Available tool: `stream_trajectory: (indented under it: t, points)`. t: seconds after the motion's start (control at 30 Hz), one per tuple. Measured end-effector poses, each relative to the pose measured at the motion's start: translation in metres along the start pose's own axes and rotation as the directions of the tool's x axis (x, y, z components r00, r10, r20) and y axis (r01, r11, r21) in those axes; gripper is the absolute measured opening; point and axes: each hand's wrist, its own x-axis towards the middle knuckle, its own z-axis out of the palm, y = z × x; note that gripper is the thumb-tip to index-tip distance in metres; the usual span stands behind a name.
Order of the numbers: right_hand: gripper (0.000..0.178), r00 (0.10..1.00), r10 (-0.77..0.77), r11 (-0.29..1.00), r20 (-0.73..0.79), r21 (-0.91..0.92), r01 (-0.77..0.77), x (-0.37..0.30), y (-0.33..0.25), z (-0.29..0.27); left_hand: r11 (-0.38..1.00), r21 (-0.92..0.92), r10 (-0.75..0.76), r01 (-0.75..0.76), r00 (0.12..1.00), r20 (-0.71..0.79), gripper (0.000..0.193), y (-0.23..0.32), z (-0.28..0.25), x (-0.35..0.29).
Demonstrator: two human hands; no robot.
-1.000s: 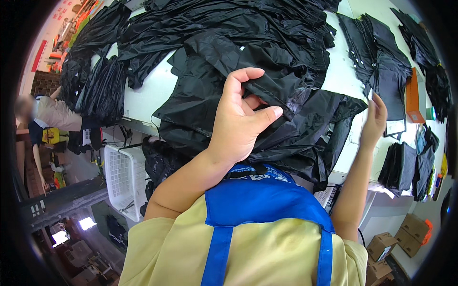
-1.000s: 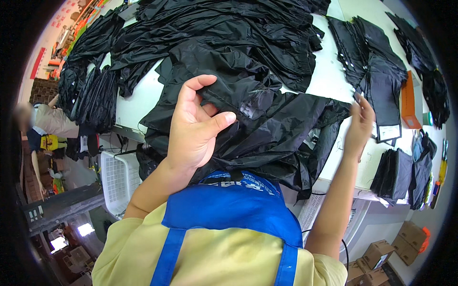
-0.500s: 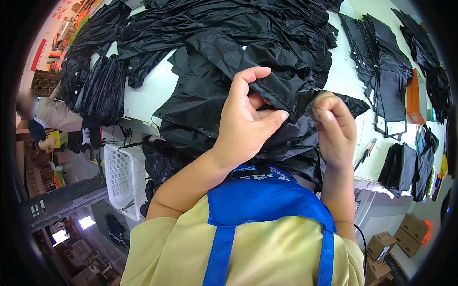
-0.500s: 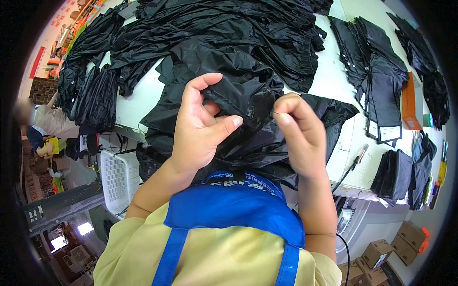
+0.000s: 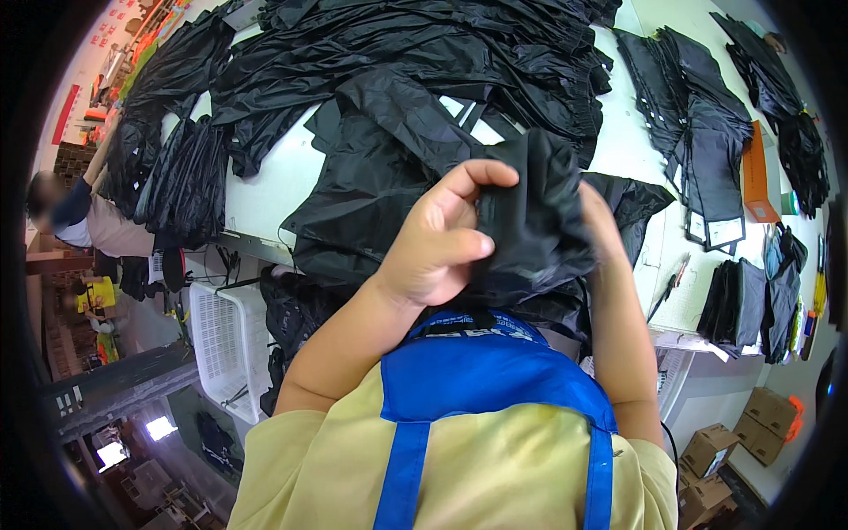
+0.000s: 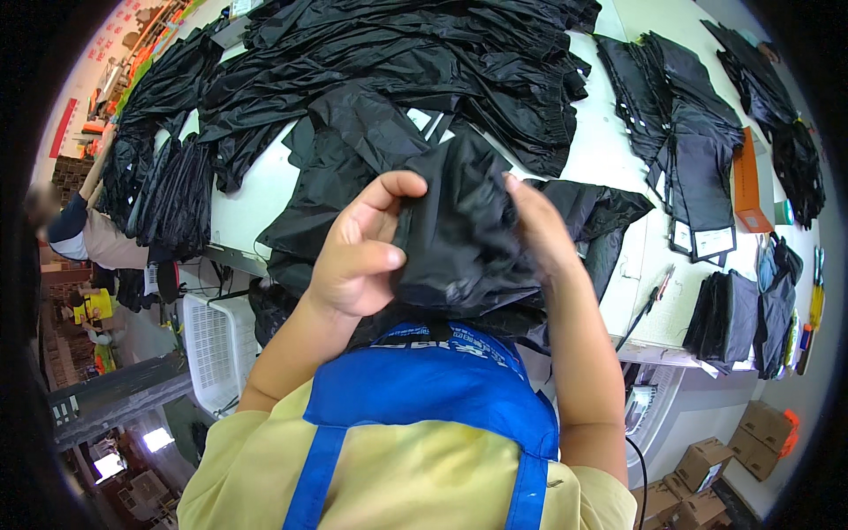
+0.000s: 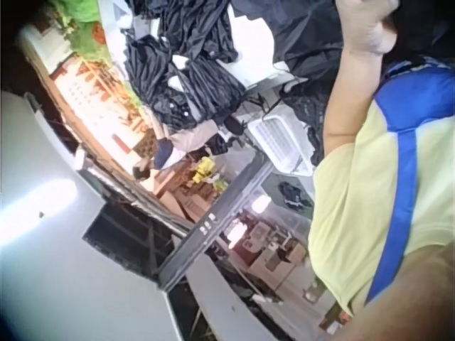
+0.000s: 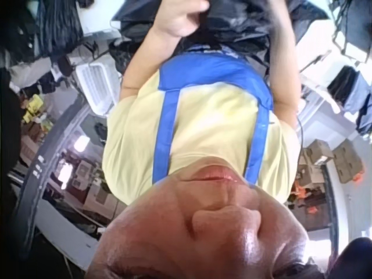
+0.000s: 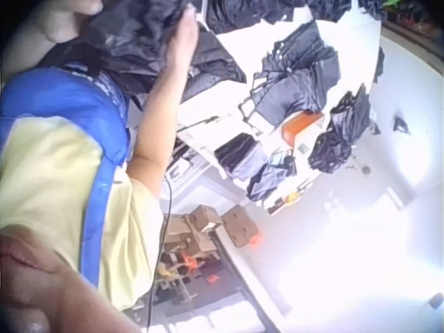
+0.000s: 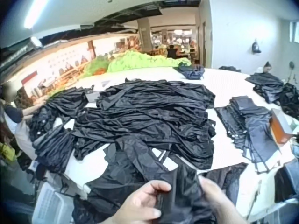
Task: The person folds black garments on a white table in a warehouse setting. They pick up each item, smooth it out, fold it into a compact rectangle, and place it on a growing stack. The process is repeated for multiple garments throughout the clip.
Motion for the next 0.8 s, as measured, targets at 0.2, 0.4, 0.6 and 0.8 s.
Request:
stream_trajectory:
  t: [0.2, 0.4, 0.6, 0.8]
  points:
    - [0.068, 0.883, 0.168, 0.920, 0.438, 0.252, -0.300, -0.003, 0.004, 0.027, 0.903, 0.429, -0.040, 0.007, 0.997, 0.068, 0.037, 0.016, -0.014, -0.003]
    - [0.018, 0.840, -0.529, 0.657, -0.122, -0.685, 0.315, 0.023, -0.007, 0.045, 0.079, 0.830, 0.019, -0.552, 0.834, 0.552, 0.017, 0.000, 0.018, -0.027]
    - [0.021, 0.947, -0.309, 0.768, -0.091, -0.612, 0.192, -0.005, -0.015, 0.056, -0.399, 0.891, 0.474, -0.218, 0.782, 0.404, 0.015, 0.039, -0.032, -0.004]
    - [0.021, 0.897, -0.415, 0.505, 0.152, -0.782, 0.365, -0.013, -0.016, 0.075, -0.158, 0.986, 0.475, -0.055, 0.871, 0.124, 0.017, 0.049, -0.043, -0.005]
